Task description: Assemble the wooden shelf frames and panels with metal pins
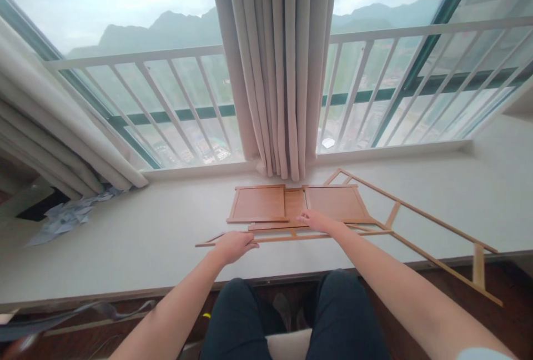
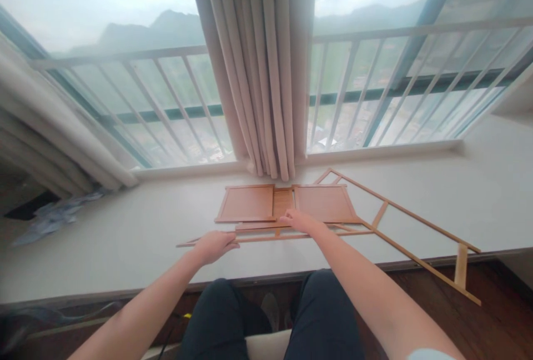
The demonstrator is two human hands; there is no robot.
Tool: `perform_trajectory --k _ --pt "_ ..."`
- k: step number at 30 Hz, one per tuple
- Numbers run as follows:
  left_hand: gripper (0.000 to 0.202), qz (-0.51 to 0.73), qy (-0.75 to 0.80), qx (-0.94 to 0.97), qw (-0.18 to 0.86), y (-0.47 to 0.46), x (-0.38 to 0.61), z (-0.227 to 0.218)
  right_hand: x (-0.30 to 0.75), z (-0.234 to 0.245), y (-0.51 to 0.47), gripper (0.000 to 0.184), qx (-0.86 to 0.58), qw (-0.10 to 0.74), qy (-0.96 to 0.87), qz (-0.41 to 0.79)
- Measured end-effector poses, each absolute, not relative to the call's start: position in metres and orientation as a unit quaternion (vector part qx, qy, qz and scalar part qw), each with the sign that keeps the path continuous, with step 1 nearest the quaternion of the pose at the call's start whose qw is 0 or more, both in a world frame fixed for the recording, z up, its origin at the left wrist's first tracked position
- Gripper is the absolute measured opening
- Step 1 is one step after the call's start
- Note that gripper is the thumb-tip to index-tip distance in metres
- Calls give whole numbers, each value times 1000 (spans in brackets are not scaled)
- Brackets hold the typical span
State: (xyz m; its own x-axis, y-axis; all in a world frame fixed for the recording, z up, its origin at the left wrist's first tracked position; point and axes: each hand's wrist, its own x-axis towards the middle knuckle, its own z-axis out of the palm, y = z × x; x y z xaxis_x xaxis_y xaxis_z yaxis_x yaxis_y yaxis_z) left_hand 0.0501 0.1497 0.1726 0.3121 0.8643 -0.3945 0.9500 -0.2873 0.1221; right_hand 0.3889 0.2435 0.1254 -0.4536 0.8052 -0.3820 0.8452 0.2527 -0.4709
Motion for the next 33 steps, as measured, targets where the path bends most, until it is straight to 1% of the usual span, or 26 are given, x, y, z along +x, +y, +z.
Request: perform_trajectory --k 1,3,5,7,13,16,18,22,27,31,33 --pt "46 -132 572 791 171 151 51 172 392 115 252 41 541 72 783 -300" --pt "47 -144 570 790 175 153 55 170 388 96 265 35 536 116 783 -292" --pt "47 -154 568 789 178 156 59 167 374 84 276 32 504 130 804 -287" --pt "46 -164 567 787 181 158 62 164 354 78 287 32 472 132 829 -270" --pt "50 -177 571 783 174 164 72 169 292 61 327 46 409 75 898 -144" --pt "50 -188 564 785 177 164 74 171 269 42 339 52 389 69 912 -112" --pt "49 -193 564 782 182 161 74 170 258 29 343 50 393 53 913 -89" --pt "48 -185 567 780 187 155 73 161 250 10 343 37 401 23 914 -61" --pt "46 -167 573 777 200 149 72 151 253 14 335 40 381 28 924 -25" --pt "49 -161 575 776 203 148 71 150 256 41 333 31 312 98 944 -37" --pt "50 -156 574 778 203 149 71 153 260 53 332 36 301 124 944 -58"
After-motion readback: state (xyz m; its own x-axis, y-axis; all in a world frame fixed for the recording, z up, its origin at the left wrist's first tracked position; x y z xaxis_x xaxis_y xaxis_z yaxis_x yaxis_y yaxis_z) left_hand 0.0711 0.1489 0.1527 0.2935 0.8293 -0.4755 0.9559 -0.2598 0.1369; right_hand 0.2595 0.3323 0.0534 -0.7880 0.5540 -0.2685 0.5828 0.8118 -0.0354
